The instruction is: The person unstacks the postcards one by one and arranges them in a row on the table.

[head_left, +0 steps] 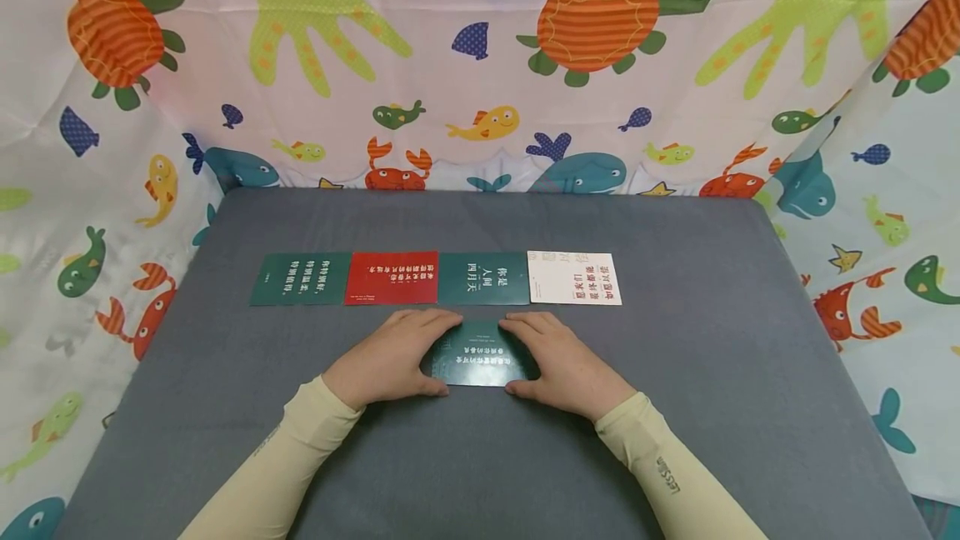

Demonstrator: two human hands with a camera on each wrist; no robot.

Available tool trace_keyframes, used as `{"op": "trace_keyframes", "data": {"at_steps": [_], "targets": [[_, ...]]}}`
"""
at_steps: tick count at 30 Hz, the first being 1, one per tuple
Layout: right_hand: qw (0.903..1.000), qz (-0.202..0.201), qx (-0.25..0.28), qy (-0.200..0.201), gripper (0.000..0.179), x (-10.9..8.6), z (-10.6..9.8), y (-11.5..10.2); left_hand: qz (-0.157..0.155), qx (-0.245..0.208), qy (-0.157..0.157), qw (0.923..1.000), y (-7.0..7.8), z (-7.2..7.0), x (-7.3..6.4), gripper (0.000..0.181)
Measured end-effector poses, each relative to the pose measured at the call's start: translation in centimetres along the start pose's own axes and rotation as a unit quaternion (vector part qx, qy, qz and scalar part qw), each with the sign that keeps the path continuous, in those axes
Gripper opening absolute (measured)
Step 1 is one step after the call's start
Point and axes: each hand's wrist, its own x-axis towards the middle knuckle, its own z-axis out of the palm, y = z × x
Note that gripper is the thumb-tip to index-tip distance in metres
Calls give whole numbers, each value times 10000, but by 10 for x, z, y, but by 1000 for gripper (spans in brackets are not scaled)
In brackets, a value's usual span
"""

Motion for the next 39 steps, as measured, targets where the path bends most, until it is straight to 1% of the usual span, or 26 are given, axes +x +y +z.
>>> {"op": "trace_keyframes", "data": {"at_steps": [9,19,29,39], "targets": [[10000,26,3,2,85,1,0,1,82,70,74,9999,-1,1,1,97],[10000,22,56,-8,86,1,-2,1,2,113,68,9999,-2,3,3,98],[9999,-32,-68,137,85,1,-3,2,-45,91,79,9999,-3,4,4,100],[9998,-99,-120,139,87,3,-2,2,-15,16,96,10000,-3,4,4,98]]}}
